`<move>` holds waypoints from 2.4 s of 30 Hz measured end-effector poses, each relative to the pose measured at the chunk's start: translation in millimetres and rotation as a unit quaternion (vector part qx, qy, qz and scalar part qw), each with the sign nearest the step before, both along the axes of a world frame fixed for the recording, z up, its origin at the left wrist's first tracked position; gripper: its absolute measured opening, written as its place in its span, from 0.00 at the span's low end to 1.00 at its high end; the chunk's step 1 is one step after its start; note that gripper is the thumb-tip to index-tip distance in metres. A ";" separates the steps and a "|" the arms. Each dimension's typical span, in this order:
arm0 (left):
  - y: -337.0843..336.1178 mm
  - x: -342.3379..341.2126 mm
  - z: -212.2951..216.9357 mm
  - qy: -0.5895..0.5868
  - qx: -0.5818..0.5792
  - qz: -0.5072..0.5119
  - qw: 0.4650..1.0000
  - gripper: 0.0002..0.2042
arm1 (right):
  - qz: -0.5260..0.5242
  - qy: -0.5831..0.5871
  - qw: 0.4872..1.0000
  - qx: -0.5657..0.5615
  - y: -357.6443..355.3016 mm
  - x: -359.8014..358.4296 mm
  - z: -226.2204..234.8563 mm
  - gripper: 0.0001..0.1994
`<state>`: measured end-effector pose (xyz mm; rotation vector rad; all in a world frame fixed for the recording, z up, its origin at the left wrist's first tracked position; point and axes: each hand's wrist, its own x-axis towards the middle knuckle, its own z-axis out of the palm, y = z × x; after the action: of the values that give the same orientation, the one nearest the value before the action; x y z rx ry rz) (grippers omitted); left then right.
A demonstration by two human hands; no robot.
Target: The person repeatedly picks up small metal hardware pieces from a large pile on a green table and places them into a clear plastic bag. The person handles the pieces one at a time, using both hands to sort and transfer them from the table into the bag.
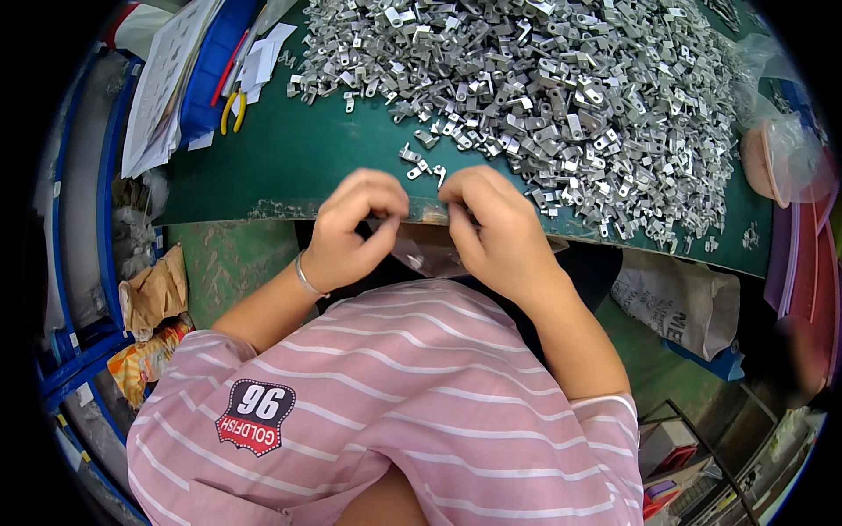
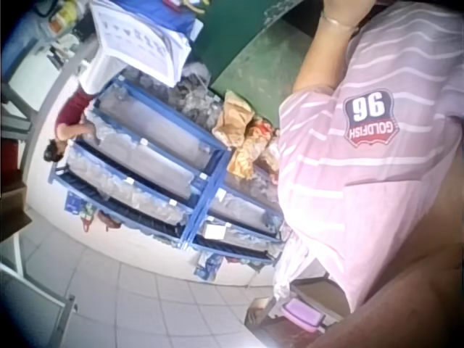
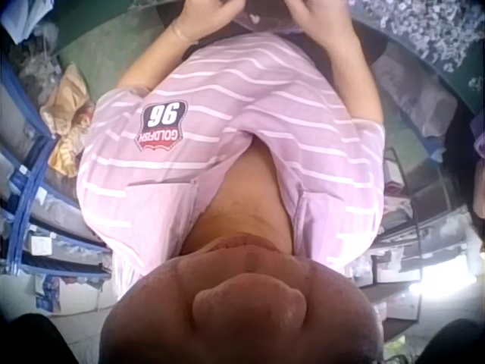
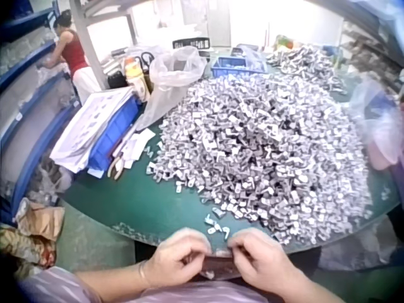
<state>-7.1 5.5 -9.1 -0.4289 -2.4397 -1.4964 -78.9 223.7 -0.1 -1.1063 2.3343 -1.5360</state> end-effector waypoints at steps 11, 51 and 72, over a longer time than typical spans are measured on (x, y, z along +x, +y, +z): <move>-2.4 -34.9 1.0 -0.042 -0.099 0.072 0.992 0.11 | -0.119 -0.011 0.991 -0.062 -21.4 0.9 -11.7 0.25; -6.3 -23.9 12.2 -0.085 -0.059 -0.140 0.985 0.10 | -0.080 0.240 0.965 0.063 11.6 37.6 -25.5 0.17; -9.9 -54.3 7.1 0.082 -0.157 0.065 0.982 0.08 | -0.002 0.257 0.966 -0.016 -9.5 7.5 0.4 0.15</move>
<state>-61.3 -4.3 -2.0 -0.4225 -2.5195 -0.9859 -71.4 214.3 0.3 -1.6780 2.6243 -1.4191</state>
